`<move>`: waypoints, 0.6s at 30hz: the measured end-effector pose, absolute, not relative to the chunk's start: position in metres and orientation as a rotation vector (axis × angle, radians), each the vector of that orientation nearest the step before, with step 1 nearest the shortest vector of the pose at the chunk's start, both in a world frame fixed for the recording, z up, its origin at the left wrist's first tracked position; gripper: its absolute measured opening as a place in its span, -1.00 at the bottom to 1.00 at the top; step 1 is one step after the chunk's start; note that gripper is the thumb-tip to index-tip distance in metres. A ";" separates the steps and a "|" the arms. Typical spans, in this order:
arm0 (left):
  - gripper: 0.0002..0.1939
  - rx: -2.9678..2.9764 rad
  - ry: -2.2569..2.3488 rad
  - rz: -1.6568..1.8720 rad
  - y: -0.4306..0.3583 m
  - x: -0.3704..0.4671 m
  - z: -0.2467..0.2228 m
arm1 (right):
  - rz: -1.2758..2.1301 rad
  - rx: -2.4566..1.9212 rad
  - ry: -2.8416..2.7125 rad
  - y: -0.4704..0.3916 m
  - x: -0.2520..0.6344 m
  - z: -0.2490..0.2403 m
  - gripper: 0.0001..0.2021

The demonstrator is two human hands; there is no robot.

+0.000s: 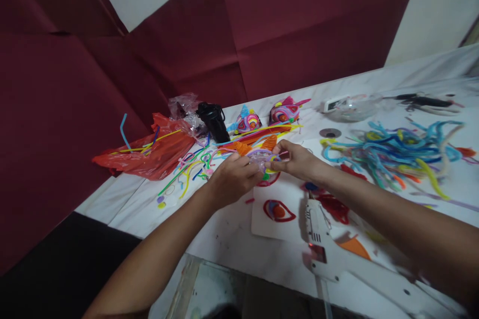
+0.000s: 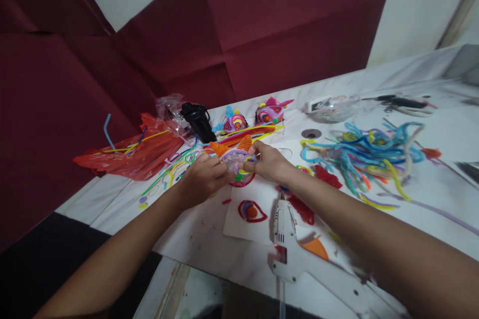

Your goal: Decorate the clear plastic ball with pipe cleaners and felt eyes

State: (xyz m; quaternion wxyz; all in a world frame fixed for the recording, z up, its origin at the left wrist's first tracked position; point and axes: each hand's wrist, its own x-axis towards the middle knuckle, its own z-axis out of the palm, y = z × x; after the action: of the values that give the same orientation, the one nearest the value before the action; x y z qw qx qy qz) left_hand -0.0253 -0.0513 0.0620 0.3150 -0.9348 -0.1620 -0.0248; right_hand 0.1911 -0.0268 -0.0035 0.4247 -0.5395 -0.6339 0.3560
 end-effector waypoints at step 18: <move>-0.75 -2.656 -0.224 -0.050 -0.023 -0.027 0.083 | 0.940 -1.300 -1.562 -0.024 0.193 -0.009 -0.57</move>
State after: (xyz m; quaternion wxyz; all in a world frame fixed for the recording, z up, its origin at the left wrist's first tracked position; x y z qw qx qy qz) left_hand -0.0271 -0.0231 0.0826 0.2356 -0.9682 -0.0818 -0.0183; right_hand 0.1931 -0.0239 -0.0089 0.4360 -0.5225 -0.6278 0.3779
